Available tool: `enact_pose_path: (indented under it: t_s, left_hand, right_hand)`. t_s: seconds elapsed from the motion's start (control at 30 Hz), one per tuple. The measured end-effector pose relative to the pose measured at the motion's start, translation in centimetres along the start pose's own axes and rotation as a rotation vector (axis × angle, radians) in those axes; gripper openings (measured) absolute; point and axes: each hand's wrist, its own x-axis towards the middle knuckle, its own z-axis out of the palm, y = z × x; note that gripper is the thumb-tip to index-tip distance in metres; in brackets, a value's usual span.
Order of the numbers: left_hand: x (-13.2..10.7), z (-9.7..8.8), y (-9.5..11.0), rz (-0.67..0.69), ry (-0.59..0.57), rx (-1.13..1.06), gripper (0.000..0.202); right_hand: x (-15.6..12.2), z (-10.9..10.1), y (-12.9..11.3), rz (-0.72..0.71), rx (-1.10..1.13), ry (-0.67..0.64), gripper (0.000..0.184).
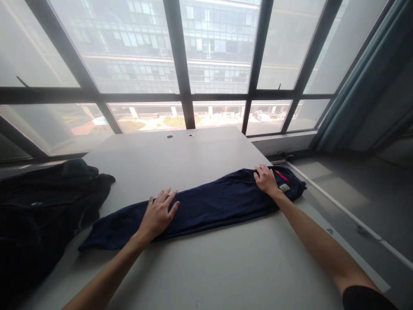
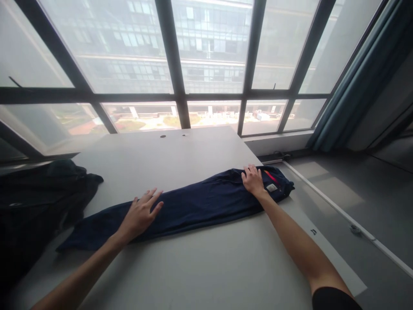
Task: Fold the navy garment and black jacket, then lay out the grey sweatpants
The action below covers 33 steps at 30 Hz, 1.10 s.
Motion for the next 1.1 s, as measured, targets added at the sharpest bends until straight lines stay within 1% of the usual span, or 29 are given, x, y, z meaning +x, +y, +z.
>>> enact_pose_path:
  t_s: [0.07,0.17,0.23,0.3,0.4,0.5,0.57,0.67,0.77,0.83,0.9,0.97,1.0,1.03,1.1]
  left_hand:
    - [0.3,0.8,0.1,0.015,-0.066,-0.001,0.061]
    - [0.0,1.8,-1.1,0.026,-0.139,0.0,0.062]
    - [-0.3,2.0,-1.8,0.033,-0.15,0.004,0.062]
    - [-0.5,1.8,-2.3,0.032,-0.156,0.01,0.063]
    - [-0.6,1.4,-2.4,0.031,-0.169,0.016,0.064]
    - [-0.9,1.4,-2.9,0.036,-0.167,0.028,0.064]
    - [-1.4,1.6,-3.8,0.036,-0.166,0.035,0.064]
    - [-2.5,2.0,-5.9,0.029,-0.181,0.044,0.066]
    - [-3.4,2.1,-7.8,0.027,-0.186,0.05,0.067]
    - [-3.9,2.0,-8.5,0.024,-0.181,0.049,0.066]
    - [-4.1,1.9,-8.7,0.02,-0.18,0.049,0.066]
    - [-4.2,1.8,-8.5,0.019,-0.18,0.052,0.066]
    - [-4.2,1.7,-8.4,0.019,-0.179,0.054,0.066]
    - [-4.2,1.6,-8.2,0.02,-0.179,0.055,0.065]
    - [-4.2,1.3,-7.9,0.02,-0.184,0.059,0.065]
  right_hand:
    - [0.4,0.3,2.7,0.092,-0.051,-0.022,0.058]
    - [-0.1,1.0,6.0,0.178,-0.083,-0.091,0.063]
    - [-0.6,1.4,7.3,0.205,-0.089,-0.117,0.066]
    - [-1.0,1.7,7.8,0.222,-0.097,-0.12,0.067]
    - [-1.6,1.5,7.4,0.232,-0.104,-0.131,0.068]
    - [-2.7,1.1,6.3,0.201,-0.094,-0.1,0.07]
    - [-3.8,1.0,5.0,0.112,-0.078,-0.081,0.069]
    - [-5.5,1.0,2.8,-0.024,-0.061,-0.136,0.069]
    - [-6.6,0.8,0.7,-0.028,-0.05,-0.194,0.071]
    - [-6.9,0.3,0.1,-0.029,-0.037,-0.181,0.07]
    - [-6.8,-0.3,0.2,-0.032,-0.048,-0.107,0.068]
    - [-6.6,-0.8,0.9,-0.014,-0.093,-0.02,0.066]
    - [-6.5,-0.9,1.3,0.007,-0.117,-0.005,0.065]
    - [-6.4,-0.9,1.8,0.031,-0.133,-0.018,0.065]
    - [-6.2,-0.7,2.7,0.072,-0.124,-0.092,0.065]
